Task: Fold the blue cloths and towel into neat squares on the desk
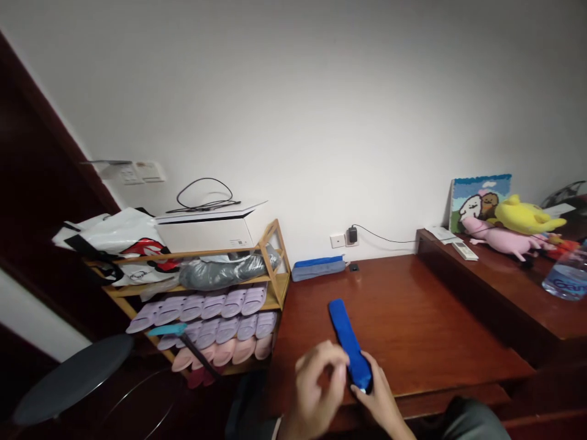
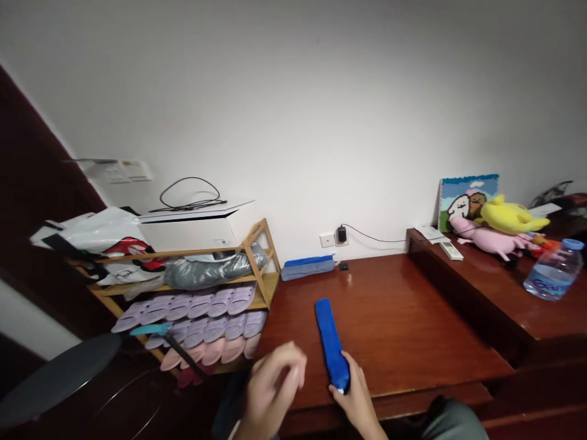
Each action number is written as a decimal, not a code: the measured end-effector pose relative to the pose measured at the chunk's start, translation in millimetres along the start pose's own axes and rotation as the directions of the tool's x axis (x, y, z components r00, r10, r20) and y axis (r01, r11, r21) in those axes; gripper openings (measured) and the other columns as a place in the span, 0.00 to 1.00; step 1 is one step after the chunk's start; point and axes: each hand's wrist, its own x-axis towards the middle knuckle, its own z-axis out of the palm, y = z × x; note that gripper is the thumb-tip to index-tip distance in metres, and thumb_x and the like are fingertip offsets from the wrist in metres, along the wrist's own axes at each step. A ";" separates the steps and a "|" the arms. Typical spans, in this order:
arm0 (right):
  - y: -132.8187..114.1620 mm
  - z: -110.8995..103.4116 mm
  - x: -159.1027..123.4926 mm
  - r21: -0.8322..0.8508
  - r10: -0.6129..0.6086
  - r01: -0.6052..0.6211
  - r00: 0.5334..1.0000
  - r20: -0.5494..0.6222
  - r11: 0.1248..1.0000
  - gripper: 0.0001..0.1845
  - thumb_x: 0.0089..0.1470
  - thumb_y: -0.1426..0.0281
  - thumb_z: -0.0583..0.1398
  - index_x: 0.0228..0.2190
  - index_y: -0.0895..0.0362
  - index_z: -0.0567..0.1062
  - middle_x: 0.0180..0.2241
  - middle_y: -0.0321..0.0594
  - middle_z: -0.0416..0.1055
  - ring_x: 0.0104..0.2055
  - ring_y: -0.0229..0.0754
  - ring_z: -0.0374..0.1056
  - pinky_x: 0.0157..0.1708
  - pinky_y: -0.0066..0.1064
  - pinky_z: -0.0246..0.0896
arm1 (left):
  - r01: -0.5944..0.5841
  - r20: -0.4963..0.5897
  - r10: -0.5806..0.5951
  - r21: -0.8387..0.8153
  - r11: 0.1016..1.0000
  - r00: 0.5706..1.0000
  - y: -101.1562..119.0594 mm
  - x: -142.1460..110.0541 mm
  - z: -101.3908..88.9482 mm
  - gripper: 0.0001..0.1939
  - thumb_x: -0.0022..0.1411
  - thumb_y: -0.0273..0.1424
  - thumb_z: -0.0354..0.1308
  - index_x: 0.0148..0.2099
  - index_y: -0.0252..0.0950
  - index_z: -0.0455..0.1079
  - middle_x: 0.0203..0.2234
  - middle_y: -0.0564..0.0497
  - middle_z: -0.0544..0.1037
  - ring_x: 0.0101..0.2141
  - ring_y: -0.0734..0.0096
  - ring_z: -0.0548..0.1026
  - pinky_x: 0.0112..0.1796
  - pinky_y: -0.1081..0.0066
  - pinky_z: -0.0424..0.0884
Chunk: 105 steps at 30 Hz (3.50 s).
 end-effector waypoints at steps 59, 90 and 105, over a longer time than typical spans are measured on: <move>-207.0 -127.6 143.9 0.405 -0.023 -0.045 0.986 0.163 0.913 0.28 0.55 0.45 0.67 0.40 0.57 0.84 0.28 0.37 0.77 0.27 0.37 0.66 0.28 0.29 0.64 | 0.201 -0.321 -0.304 -0.317 0.927 0.897 -47.9 84.2 -35.5 0.15 0.59 0.44 0.66 0.39 0.39 0.70 0.28 0.55 0.75 0.30 0.71 0.74 0.33 0.74 0.70; -281.2 -181.6 121.1 0.273 -0.213 0.125 0.923 0.319 0.954 0.21 0.62 0.50 0.63 0.39 0.55 0.83 0.29 0.38 0.80 0.29 0.39 0.72 0.32 0.31 0.70 | -0.113 0.387 0.168 -0.161 0.981 0.907 62.9 116.4 13.5 0.15 0.68 0.47 0.63 0.41 0.40 0.78 0.33 0.51 0.77 0.35 0.66 0.75 0.40 0.69 0.71; -258.7 -148.5 134.2 0.502 -0.305 0.105 0.891 0.335 0.858 0.28 0.63 0.46 0.59 0.54 0.52 0.75 0.48 0.43 0.76 0.46 0.45 0.72 0.48 0.38 0.69 | -0.142 0.403 0.263 -0.304 0.942 0.877 71.3 128.6 -3.2 0.26 0.69 0.56 0.54 0.39 0.39 0.76 0.32 0.48 0.77 0.35 0.63 0.74 0.42 0.65 0.71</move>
